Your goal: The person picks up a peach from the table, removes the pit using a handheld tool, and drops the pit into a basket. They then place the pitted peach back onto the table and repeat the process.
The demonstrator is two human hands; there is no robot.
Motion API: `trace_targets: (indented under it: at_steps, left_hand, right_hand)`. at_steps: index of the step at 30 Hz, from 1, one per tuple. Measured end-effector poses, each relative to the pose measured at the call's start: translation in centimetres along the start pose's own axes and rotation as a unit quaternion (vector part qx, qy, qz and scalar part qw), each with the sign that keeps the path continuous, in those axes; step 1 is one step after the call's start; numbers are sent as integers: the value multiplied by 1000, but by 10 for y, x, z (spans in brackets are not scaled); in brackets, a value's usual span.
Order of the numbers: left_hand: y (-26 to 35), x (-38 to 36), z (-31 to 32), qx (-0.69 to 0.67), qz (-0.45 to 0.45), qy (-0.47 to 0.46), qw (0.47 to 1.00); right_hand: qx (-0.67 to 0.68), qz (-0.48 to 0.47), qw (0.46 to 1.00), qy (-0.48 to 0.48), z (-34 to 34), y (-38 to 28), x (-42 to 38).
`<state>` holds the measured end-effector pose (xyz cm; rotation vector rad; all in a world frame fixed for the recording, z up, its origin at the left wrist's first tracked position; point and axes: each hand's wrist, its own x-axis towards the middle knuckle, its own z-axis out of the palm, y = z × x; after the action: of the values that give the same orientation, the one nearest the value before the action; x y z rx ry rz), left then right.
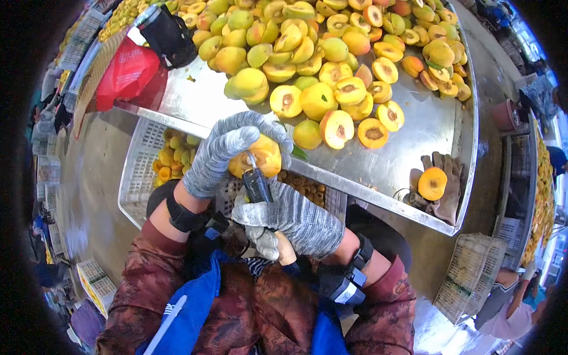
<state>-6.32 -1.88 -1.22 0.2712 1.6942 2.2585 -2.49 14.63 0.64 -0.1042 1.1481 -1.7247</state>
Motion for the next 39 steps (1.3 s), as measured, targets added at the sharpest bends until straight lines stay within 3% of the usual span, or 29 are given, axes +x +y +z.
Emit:
trace_targets:
  at_steps: [3, 8, 10, 11, 12, 15, 16, 17, 19, 20, 21, 23, 24, 25, 26, 28, 29, 31, 32, 33, 34, 35, 36, 37, 39]
  left_hand:
    - [4, -1, 8, 5, 8, 14, 1000]
    - [8, 2, 14, 72, 26, 43, 996]
    - [5, 4, 17, 52, 27, 39, 998]
    - [6, 5, 20, 54, 16, 54, 997]
    - [6, 6, 21, 54, 6, 70, 996]
    - [-1, 11, 23, 33, 38, 81, 995]
    - [-1, 11, 25, 12, 51, 101, 994]
    - [-2, 13, 21, 217, 126, 76, 965]
    - [3, 12, 22, 275, 176, 80, 942]
    - [5, 11, 24, 328, 224, 83, 914]
    - [6, 8, 31, -45, 89, 119, 988]
    - [11, 8, 19, -59, 105, 132, 984]
    - [15, 8, 10, -73, 120, 143, 980]
    - [17, 5, 3, 171, 168, 158, 958]
    - [22, 0, -1, 175, 171, 165, 955]
    - [32, -14, -5, -70, 140, 200, 967]
    - [42, -26, -5, 85, 164, 242, 953]
    - [23, -47, -81, 310, 208, 336, 865]
    - [51, -62, -74, 312, 222, 356, 853]
    - [57, -74, -85, 190, 145, 415, 878]
    - [59, -85, -100, 193, 145, 412, 879]
    - [59, -94, -115, 413, 52, 441, 795]
    - [57, -96, -125, 606, -41, 441, 661]
    - [58, -89, -125, 607, -39, 436, 663]
    - [53, -72, -119, 496, 47, 375, 782]
  right_hand:
    - [123, 52, 991, -17, 3, -1, -6]
    - [97, 2, 994, -43, 2, -3, -4]
    - [-80, -47, 995, 31, 5, -6, -4]
    - [-224, -145, 959, 94, 0, 4, 2]
    - [-221, -149, 959, 95, -5, 17, 10]
    - [-468, -215, 820, 250, -6, 27, 16]
    - [-467, -218, 819, 251, -7, 23, 14]
    - [-501, -241, 791, 254, -9, 20, 12]
    - [-573, -267, 728, 263, -11, 18, 7]
    - [-574, -271, 728, 260, -12, 19, 7]
    - [-605, -257, 713, 246, -15, 22, 8]
    - [-675, -244, 653, 243, -15, 33, 5]
    - [-675, -250, 651, 238, -14, 35, 5]
    - [-725, -181, 630, 211, -14, 36, 5]
    - [-769, -110, 603, 181, -15, 38, 4]
    - [-787, -108, 582, 177, -28, 51, 7]
    - [-797, -101, 567, 182, -32, 52, 7]
    - [-803, -91, 557, 193, -40, 56, 6]
    - [-802, -89, 557, 197, -41, 56, 4]
    - [-802, -79, 562, 185, -41, 55, 4]
    - [-801, -69, 569, 173, -41, 55, 5]
    - [-796, -59, 576, 176, -42, 56, 6]
    - [-794, -58, 578, 181, -45, 61, 9]
    - [-805, -58, 564, 175, -49, 66, 12]
    - [-819, -53, 548, 165, -55, 70, 14]
